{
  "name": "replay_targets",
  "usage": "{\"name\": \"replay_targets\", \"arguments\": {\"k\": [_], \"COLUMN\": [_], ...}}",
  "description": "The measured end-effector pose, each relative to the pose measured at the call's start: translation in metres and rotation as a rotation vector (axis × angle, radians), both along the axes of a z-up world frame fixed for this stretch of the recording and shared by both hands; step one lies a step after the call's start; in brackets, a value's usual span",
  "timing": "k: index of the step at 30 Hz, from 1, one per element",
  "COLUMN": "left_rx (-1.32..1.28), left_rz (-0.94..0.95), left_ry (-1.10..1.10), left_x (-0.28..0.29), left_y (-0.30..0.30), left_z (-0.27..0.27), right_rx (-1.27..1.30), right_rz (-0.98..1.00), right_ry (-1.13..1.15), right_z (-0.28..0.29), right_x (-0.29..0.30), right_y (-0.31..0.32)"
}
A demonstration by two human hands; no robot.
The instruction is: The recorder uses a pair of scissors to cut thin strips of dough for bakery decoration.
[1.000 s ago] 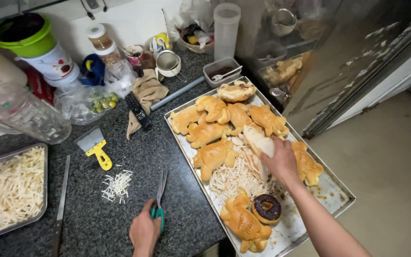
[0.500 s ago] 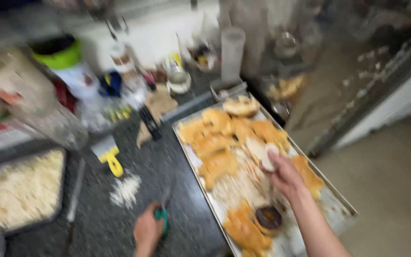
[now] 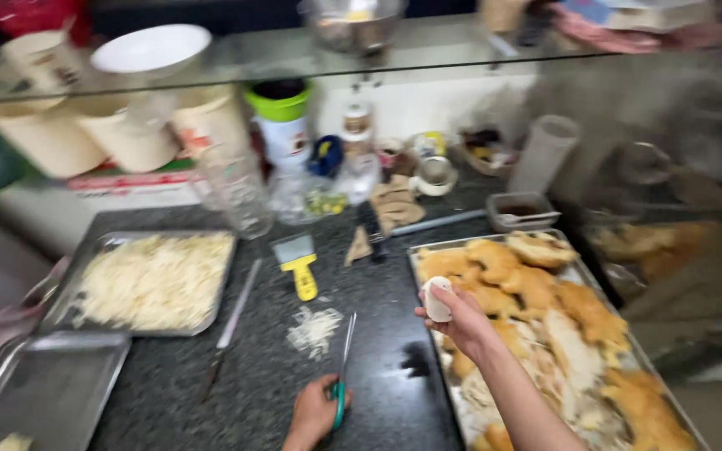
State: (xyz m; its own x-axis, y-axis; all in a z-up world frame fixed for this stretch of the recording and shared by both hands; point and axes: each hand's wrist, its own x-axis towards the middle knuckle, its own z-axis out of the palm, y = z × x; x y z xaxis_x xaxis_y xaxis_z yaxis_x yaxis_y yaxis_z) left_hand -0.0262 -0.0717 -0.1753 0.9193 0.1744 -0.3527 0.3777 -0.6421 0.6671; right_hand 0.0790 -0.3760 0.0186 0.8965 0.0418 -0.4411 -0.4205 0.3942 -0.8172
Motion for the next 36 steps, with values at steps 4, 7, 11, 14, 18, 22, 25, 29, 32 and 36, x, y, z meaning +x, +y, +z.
{"name": "replay_targets", "arguments": {"k": [4,7,11,14,18,22,25,29,32,36], "left_rx": [-0.115,-0.003,-0.002,-0.006,0.01,0.024,-0.005,-0.009,-0.041,-0.046], "left_rz": [-0.011,-0.032,-0.05,-0.07,-0.132,-0.182,-0.198,-0.217,-0.222,-0.24], "left_ry": [-0.053,-0.116,-0.037,0.082,0.06,0.025,-0.067,0.046,0.092,0.15], "left_x": [0.003,0.002,-0.003,-0.002,0.003,0.01,0.023,0.031,0.037,0.039], "left_y": [0.04,0.06,0.072,0.075,0.085,0.084,0.081,0.074,0.07,0.064], "left_z": [0.07,0.114,0.189,0.223,0.214,0.162,0.144,0.164,0.17,0.182], "right_rx": [-0.068,-0.143,-0.198,-0.211,-0.358,-0.324,-0.368,-0.254,-0.284,-0.23], "right_rz": [0.185,0.285,0.315,0.367,0.498,0.44,0.44,0.444,0.428,0.388], "right_ry": [-0.032,-0.063,-0.105,-0.128,-0.099,-0.146,-0.215,-0.102,-0.084,-0.086], "right_z": [-0.013,-0.015,-0.002,-0.01,0.0,-0.047,-0.069,-0.051,-0.047,-0.047], "right_x": [0.015,0.02,0.02,0.021,0.019,0.019,0.028,0.015,0.014,0.008], "right_y": [0.05,0.087,0.128,0.143,0.16,0.153,0.148,0.146,0.145,0.145]}}
